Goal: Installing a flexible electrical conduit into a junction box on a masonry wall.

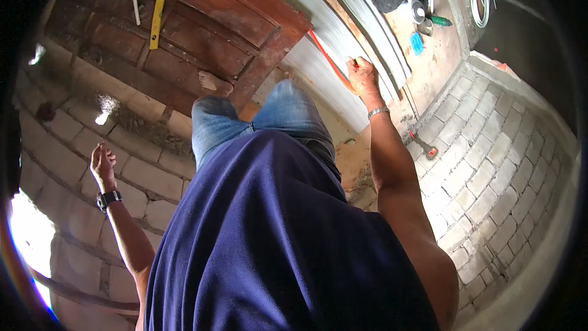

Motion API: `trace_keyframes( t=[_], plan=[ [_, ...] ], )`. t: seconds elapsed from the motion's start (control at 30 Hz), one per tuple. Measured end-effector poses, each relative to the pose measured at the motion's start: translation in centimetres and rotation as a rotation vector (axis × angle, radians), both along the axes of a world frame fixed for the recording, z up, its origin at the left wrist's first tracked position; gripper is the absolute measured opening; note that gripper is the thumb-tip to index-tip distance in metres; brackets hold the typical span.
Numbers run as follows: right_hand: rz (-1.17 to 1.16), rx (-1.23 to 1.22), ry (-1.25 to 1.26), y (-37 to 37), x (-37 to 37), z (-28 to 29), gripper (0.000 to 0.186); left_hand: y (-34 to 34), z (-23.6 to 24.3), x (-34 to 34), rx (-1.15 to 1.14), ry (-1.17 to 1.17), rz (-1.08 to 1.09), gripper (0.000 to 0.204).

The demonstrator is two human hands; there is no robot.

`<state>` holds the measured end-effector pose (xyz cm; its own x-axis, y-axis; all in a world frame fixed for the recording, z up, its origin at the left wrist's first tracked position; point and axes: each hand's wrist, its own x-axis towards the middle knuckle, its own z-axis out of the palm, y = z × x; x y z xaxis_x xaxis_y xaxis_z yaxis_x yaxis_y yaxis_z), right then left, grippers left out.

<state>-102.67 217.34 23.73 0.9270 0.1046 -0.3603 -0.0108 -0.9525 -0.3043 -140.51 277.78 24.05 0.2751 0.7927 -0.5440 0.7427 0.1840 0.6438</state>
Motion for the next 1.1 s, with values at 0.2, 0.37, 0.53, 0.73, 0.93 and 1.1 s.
trace_keyframes(
  t=[0.2,0.37,0.53,0.73,0.93,1.1],
  plan=[
    [0.142,0.069,0.010,-7.2,0.8,-5.5,0.027,-12.5,-1.9,-3.6,-0.121,-0.043,0.117,0.019],
    [0.147,-0.297,0.366,-21.0,-3.8,-6.4,0.032,-24.9,-1.1,-6.4,-0.153,0.183,0.050,0.018],
    [0.313,-0.609,0.560,-43.4,-10.1,-3.9,0.042,-27.9,0.9,-2.8,-0.134,0.164,-0.049,0.018],
    [0.168,-0.366,0.039,-48.7,-7.6,-2.9,0.039,-31.0,3.2,-0.1,-0.048,0.049,-0.050,0.019],
    [0.221,0.014,-0.159,-24.5,3.0,8.3,0.030,-31.3,1.7,0.6,-0.048,-0.064,0.028,0.013],
    [0.592,0.394,-0.283,-6.8,5.1,18.7,0.030,-28.8,1.7,-2.8,-0.019,-0.076,0.164,0.014]
  ],
)
